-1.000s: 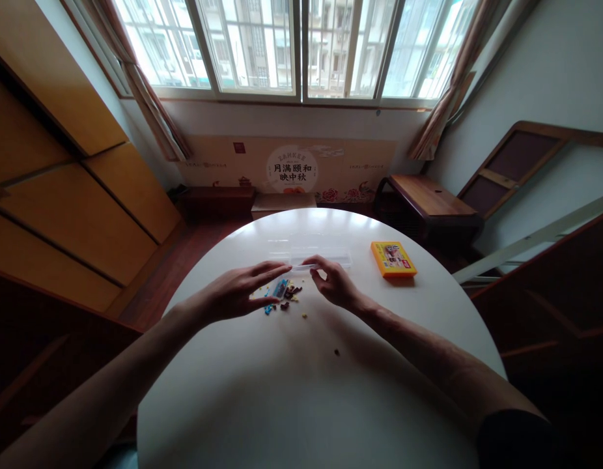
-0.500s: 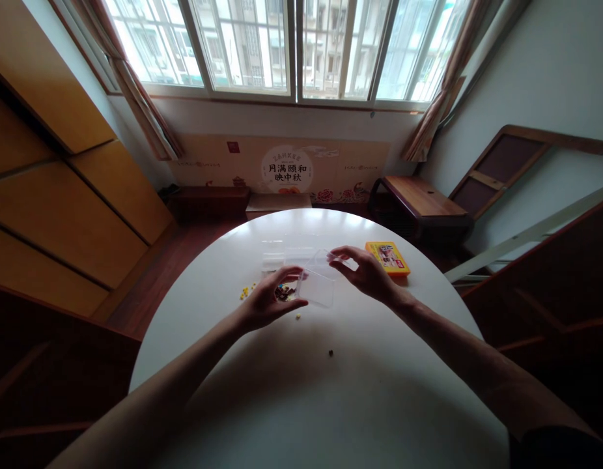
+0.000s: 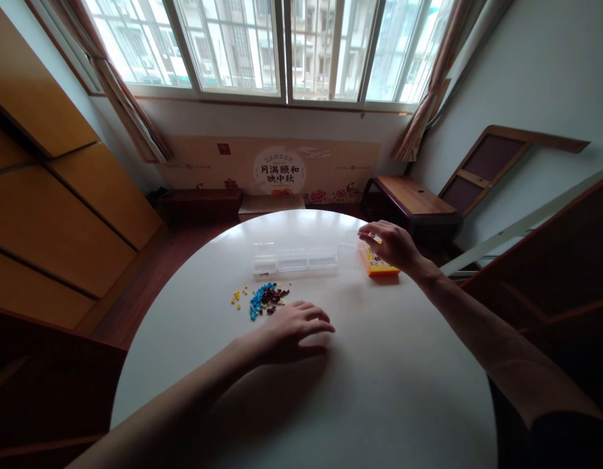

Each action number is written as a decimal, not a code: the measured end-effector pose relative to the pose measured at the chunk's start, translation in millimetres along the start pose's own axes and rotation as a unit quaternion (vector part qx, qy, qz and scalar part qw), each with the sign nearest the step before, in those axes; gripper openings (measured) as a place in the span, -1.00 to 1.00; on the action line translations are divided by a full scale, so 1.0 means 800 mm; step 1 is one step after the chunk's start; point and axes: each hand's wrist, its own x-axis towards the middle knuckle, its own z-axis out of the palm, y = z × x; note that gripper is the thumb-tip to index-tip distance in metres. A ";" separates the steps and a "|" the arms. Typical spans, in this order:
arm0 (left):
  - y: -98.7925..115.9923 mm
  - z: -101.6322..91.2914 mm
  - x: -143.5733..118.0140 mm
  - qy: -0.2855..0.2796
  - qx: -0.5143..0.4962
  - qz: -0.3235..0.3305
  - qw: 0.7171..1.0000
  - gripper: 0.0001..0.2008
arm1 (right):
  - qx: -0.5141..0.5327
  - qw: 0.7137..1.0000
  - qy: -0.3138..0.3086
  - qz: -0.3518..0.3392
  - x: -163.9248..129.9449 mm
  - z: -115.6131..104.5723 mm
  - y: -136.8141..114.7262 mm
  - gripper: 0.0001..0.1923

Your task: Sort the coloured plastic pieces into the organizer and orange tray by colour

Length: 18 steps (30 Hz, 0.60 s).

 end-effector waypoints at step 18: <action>-0.017 0.008 -0.015 0.032 0.057 0.029 0.997 -0.88 | -0.016 0.998 -0.061 -0.026 0.032 0.038 0.040 -0.79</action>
